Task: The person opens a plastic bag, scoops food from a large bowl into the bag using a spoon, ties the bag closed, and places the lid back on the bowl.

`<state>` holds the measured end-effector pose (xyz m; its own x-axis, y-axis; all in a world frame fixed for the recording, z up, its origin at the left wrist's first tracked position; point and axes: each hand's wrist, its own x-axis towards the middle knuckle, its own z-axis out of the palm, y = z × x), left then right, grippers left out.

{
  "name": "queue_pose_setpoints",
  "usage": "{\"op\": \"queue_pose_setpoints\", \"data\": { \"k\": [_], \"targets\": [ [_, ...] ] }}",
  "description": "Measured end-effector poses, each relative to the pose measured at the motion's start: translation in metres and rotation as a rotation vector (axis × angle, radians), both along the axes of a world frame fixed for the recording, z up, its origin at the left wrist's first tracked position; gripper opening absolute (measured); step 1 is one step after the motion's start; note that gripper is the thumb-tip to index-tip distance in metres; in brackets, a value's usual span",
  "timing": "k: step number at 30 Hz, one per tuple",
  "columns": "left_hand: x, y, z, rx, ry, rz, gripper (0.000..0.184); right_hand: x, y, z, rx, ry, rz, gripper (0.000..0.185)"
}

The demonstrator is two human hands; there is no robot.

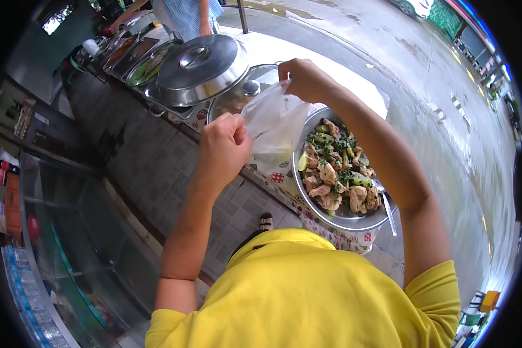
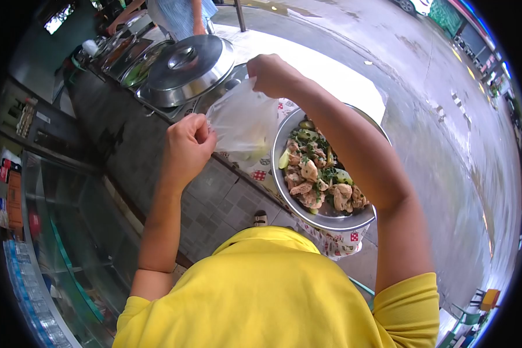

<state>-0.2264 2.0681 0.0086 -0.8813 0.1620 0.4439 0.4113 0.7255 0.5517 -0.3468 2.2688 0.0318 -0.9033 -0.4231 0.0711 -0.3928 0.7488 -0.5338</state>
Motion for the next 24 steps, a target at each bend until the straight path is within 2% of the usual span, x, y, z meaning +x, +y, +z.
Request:
{"op": "queue_pose_setpoints", "data": {
  "k": [3, 6, 9, 12, 15, 18, 19, 20, 21, 23, 24],
  "targets": [
    [0.002, 0.001, 0.002, 0.017, -0.051, -0.058, 0.005, -0.007, 0.005, -0.008, 0.077, -0.028, 0.046, 0.027],
    [-0.001, 0.002, -0.017, -0.027, 0.085, -0.091, 0.006, -0.014, 0.005, -0.035, 0.121, 0.011, 0.121, 0.025],
    [-0.013, -0.012, -0.052, -0.207, -0.104, -0.074, 0.010, -0.016, 0.002, -0.049, 0.209, 0.051, 0.138, 0.021],
    [-0.018, -0.015, -0.064, -0.194, -0.109, -0.132, 0.012, -0.025, 0.009, -0.066, 0.156, 0.017, 0.047, 0.020],
    [-0.009, -0.004, -0.054, -0.156, 0.010, -0.208, 0.014, -0.039, 0.024, -0.079, 0.018, 0.022, -0.019, 0.021],
    [-0.023, 0.002, -0.072, -0.115, 0.184, -0.209, 0.018, -0.036, 0.030, -0.070, 0.122, -0.001, -0.051, 0.018],
    [-0.028, 0.002, -0.076, -0.006, 0.155, -0.199, 0.019, -0.034, 0.032, -0.065, 0.159, 0.003, -0.043, 0.018],
    [-0.032, 0.003, -0.079, 0.104, 0.126, -0.191, 0.021, -0.035, 0.034, -0.059, 0.163, -0.183, -0.102, 0.016],
    [-0.035, 0.002, -0.082, 0.215, 0.095, -0.186, 0.022, -0.036, 0.038, -0.052, 0.114, -0.244, -0.094, 0.015],
    [-0.033, 0.002, -0.078, 0.254, 0.029, -0.132, 0.022, -0.037, 0.049, -0.041, 0.019, -0.368, -0.083, 0.012],
    [-0.032, 0.002, -0.077, 0.274, -0.006, -0.103, 0.022, -0.043, 0.062, -0.048, -0.515, -0.500, -0.038, 0.008]
  ]
}}
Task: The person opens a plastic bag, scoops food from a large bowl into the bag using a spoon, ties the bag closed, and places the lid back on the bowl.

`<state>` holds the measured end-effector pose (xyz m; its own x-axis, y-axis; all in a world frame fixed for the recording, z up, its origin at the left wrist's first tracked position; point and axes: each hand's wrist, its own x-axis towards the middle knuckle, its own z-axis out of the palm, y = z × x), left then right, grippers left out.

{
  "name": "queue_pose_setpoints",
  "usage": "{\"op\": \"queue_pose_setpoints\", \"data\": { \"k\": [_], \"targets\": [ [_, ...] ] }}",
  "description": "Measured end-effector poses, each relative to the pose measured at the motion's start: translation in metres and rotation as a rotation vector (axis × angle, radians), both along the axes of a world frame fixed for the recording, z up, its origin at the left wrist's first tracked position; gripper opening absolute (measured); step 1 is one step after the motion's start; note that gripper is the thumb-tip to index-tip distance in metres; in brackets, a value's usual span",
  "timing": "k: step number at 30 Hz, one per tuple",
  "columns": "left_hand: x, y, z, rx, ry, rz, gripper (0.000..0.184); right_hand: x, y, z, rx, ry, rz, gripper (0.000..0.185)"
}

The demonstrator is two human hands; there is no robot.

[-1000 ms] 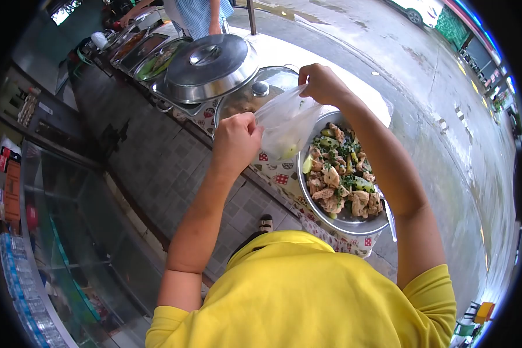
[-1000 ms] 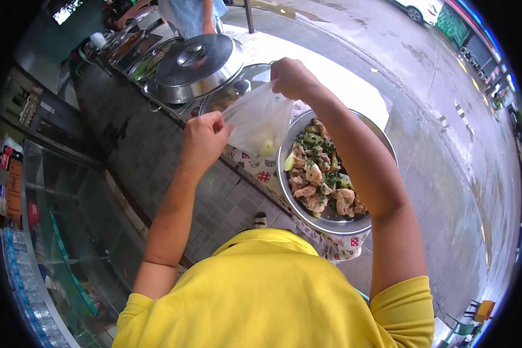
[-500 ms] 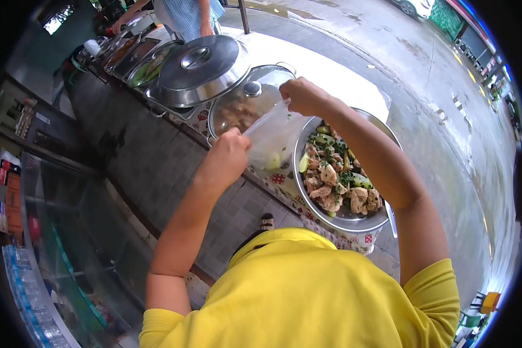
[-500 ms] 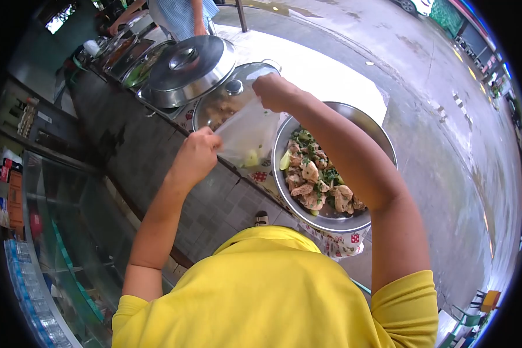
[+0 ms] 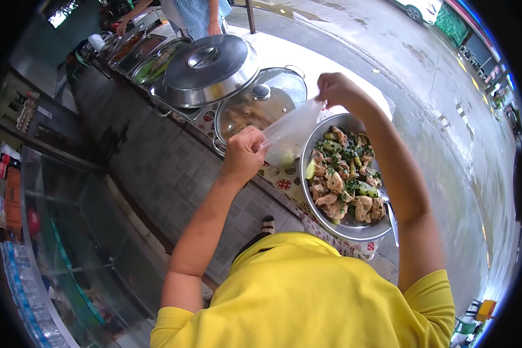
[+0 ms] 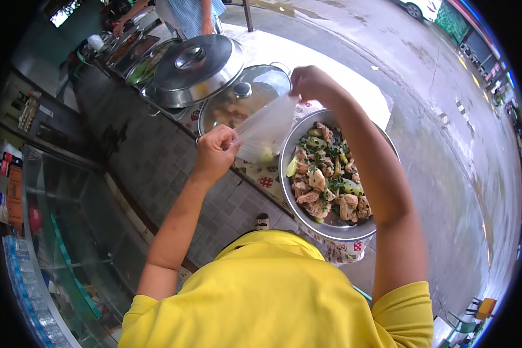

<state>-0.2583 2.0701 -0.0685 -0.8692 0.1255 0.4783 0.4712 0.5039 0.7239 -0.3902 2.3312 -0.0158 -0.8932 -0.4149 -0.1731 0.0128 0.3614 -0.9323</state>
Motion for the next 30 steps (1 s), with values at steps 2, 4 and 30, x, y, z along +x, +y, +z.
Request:
{"op": "queue_pose_setpoints", "data": {
  "k": [2, 4, 30],
  "targets": [
    [-0.001, 0.000, -0.004, 0.029, -0.003, 0.035, 0.020, 0.007, 0.010, 0.002, -0.820, -0.087, -0.071, 0.006],
    [-0.003, 0.001, -0.005, 0.056, -0.017, 0.048, 0.018, 0.029, 0.011, -0.005, -0.678, -0.087, -0.155, 0.040],
    [-0.044, 0.087, -0.118, 0.215, -0.008, 0.151, 0.033, 0.080, -0.080, -0.019, 0.301, 0.438, 0.157, 0.012]
  ]
}}
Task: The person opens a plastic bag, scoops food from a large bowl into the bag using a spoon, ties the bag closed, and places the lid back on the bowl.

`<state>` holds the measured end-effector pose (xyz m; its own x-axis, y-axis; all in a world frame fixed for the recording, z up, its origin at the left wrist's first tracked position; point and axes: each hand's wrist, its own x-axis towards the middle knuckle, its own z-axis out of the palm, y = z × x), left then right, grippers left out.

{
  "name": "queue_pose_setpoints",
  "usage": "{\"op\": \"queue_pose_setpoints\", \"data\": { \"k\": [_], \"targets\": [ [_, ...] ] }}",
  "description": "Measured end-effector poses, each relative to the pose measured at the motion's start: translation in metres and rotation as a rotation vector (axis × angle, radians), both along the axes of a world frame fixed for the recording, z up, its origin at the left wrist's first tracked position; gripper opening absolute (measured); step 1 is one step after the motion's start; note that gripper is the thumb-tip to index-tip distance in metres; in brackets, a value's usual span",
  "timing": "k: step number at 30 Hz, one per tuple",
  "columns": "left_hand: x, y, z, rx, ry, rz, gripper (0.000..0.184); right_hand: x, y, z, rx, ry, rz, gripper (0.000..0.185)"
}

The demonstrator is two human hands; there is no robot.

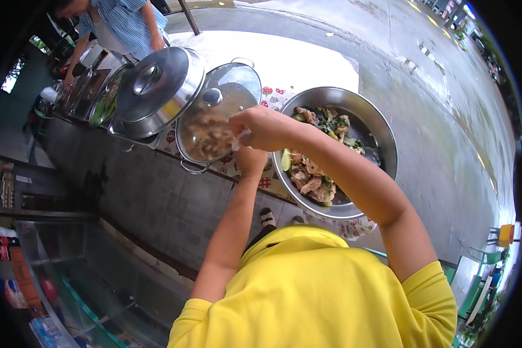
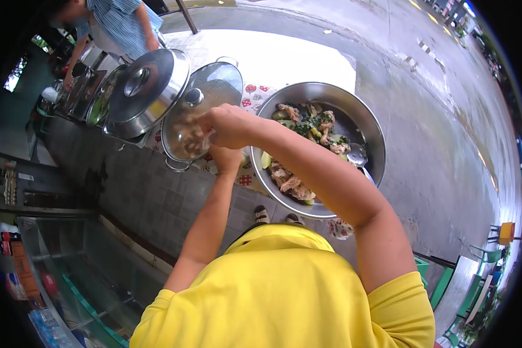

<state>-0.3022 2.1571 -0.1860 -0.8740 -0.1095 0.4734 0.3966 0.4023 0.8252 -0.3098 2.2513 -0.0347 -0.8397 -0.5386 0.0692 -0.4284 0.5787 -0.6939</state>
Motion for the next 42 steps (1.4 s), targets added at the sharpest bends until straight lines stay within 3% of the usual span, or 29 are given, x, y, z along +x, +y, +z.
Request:
{"op": "queue_pose_setpoints", "data": {
  "k": [4, 7, 8, 9, 12, 15, 16, 19, 21, 23, 26, 29, 30, 33, 35, 37, 39, 42],
  "targets": [
    [-0.015, -0.013, -0.012, -0.316, 0.118, -0.073, 0.026, -0.004, 0.015, -0.004, 0.007, 0.046, -0.071, 0.013],
    [-0.001, -0.009, 0.032, 0.001, -0.113, -0.125, 0.022, -0.012, 0.034, -0.019, -0.011, 0.121, -0.227, 0.014],
    [-0.001, -0.016, 0.042, -0.043, -0.181, -0.258, 0.018, -0.017, 0.044, -0.036, -0.037, 0.144, -0.232, 0.015],
    [-0.002, -0.021, 0.048, -0.139, -0.170, -0.309, 0.017, -0.019, 0.052, -0.051, -0.065, 0.166, -0.236, 0.016],
    [-0.007, -0.033, 0.062, -0.360, -0.188, -0.423, 0.016, -0.006, 0.066, -0.076, 0.200, 0.178, -0.220, 0.018],
    [-0.016, -0.047, 0.061, -0.653, 0.036, -0.319, 0.015, 0.017, 0.066, -0.060, 0.400, 0.072, -0.206, 0.019],
    [-0.017, -0.048, 0.069, -0.694, -0.047, -0.298, 0.013, 0.025, 0.067, -0.068, 0.393, 0.168, -0.221, 0.016],
    [-0.018, -0.043, 0.092, -0.625, -0.545, -0.309, 0.010, 0.061, 0.052, -0.073, 0.296, 0.087, -0.265, 0.011],
    [-0.024, -0.043, 0.087, -0.557, -0.604, -0.398, 0.008, 0.078, 0.025, -0.057, -0.079, -0.648, -0.345, 0.020],
    [-0.032, -0.041, 0.086, -0.489, -0.817, -0.506, 0.011, 0.091, -0.006, -0.066, -0.511, -0.898, -0.496, 0.030],
    [-0.044, -0.045, 0.084, 0.006, -1.277, -0.696, 0.019, 0.091, -0.051, -0.102, -0.870, -0.817, -0.625, 0.032],
    [-0.037, -0.047, 0.081, 0.117, -1.351, -0.629, 0.021, 0.088, -0.081, -0.116, -1.048, -0.750, -0.772, 0.033],
    [-0.039, -0.053, 0.079, 0.078, -1.350, -0.640, 0.023, 0.087, -0.086, -0.118, -1.032, -0.738, -0.786, 0.035],
    [-0.041, -0.061, 0.103, -0.508, -1.085, -0.766, 0.026, 0.081, -0.069, -0.106, -0.705, -0.879, -0.642, 0.031],
    [-0.037, -0.061, 0.103, -0.851, -0.647, -0.770, 0.022, 0.080, -0.041, -0.059, -0.348, -0.803, -0.589, 0.023],
    [-0.027, -0.062, 0.089, -1.105, -0.095, -0.772, 0.019, 0.063, -0.013, -0.071, -0.457, -0.392, -0.835, 0.018],
    [-0.017, -0.057, 0.089, -1.178, -0.092, -0.816, 0.020, 0.036, 0.005, -0.061, -0.395, -0.093, -0.791, 0.023],
    [-0.010, -0.057, 0.087, -1.128, -0.036, -0.863, 0.018, 0.005, -0.003, -0.028, -0.220, -0.661, -0.535, 0.038]
  ]
}}
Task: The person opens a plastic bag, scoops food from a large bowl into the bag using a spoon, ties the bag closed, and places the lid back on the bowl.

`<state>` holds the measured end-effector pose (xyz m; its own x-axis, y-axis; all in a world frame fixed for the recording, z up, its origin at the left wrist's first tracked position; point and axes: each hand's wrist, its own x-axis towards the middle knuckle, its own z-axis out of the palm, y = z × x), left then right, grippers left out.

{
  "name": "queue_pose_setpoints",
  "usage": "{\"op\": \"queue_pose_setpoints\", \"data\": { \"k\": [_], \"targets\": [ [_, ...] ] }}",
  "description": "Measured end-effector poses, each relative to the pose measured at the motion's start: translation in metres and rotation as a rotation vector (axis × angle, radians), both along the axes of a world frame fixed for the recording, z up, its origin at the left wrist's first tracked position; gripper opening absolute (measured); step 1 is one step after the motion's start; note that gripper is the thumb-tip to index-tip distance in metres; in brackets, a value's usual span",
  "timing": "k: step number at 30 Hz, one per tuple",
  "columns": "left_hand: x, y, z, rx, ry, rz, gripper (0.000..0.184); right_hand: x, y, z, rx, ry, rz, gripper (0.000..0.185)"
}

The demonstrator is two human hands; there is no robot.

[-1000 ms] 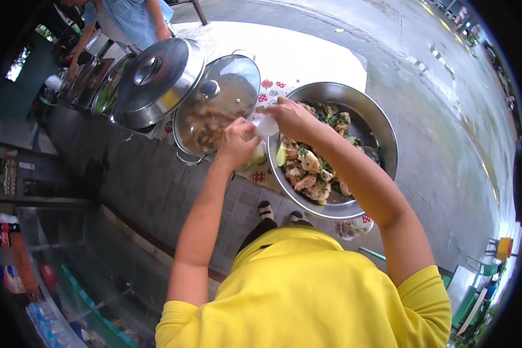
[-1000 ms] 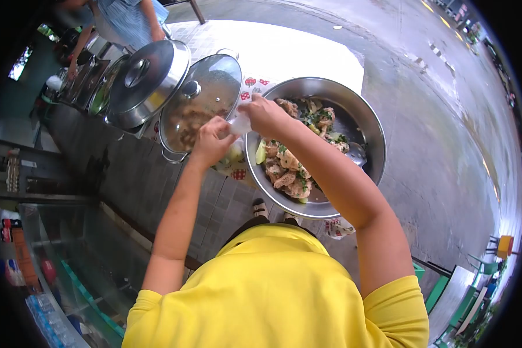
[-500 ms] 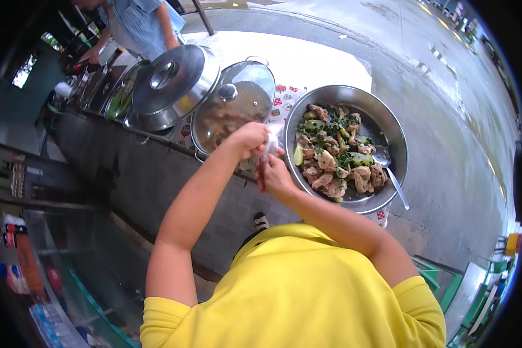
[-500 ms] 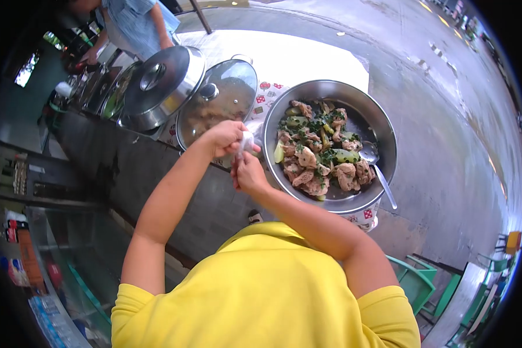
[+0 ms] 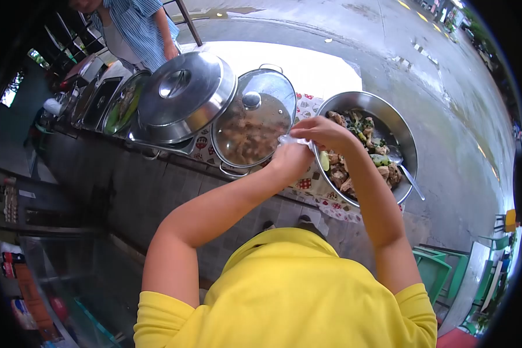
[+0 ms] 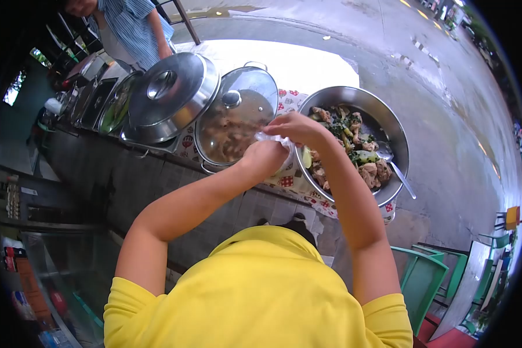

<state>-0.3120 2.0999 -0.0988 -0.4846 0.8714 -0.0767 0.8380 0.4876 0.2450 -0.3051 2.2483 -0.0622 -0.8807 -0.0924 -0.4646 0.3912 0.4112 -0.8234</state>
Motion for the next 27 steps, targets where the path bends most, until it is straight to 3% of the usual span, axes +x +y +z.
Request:
{"op": "queue_pose_setpoints", "data": {
  "k": [1, 2, 6, 7, 8, 10, 14, 17, 22, 27],
  "targets": [
    [0.000, -0.003, -0.004, 0.052, -0.003, 0.005, 0.017, -0.014, -0.003, -0.007, 0.005, -0.095, 0.098, 0.038],
    [0.000, -0.001, -0.013, 0.102, 0.156, -0.032, 0.015, -0.024, -0.006, -0.027, -0.017, -0.118, 0.137, 0.035],
    [-0.001, -0.009, -0.019, 0.086, 0.144, -0.081, 0.013, -0.050, -0.002, -0.042, -0.009, -0.100, 0.369, 0.018],
    [-0.003, -0.013, -0.010, 0.095, 0.165, -0.138, 0.013, -0.054, 0.008, -0.054, -0.030, 0.092, 0.512, 0.014],
    [-0.002, -0.014, -0.011, 0.140, 0.236, -0.005, 0.014, -0.052, 0.011, -0.057, -0.241, -0.099, 0.270, 0.010],
    [-0.010, -0.027, -0.018, 0.330, 0.172, 0.053, 0.014, -0.047, 0.021, -0.063, -0.390, -0.181, 0.106, 0.013],
    [-0.010, -0.019, -0.061, 0.894, -0.104, 0.198, 0.004, -0.030, 0.025, -0.075, -0.454, -0.131, 0.010, 0.012],
    [0.005, -0.015, -0.057, 1.131, -0.044, 0.412, 0.009, -0.016, 0.022, -0.082, -0.471, -0.017, -0.128, 0.013],
    [0.009, 0.000, -0.069, 1.304, -0.239, 0.560, 0.009, 0.014, 0.006, -0.082, -0.278, 0.332, -0.277, 0.015],
    [0.017, 0.006, -0.057, 1.202, -0.527, 0.829, 0.008, 0.050, -0.027, -0.083, -0.462, 0.482, -0.489, 0.011]
  ]
}}
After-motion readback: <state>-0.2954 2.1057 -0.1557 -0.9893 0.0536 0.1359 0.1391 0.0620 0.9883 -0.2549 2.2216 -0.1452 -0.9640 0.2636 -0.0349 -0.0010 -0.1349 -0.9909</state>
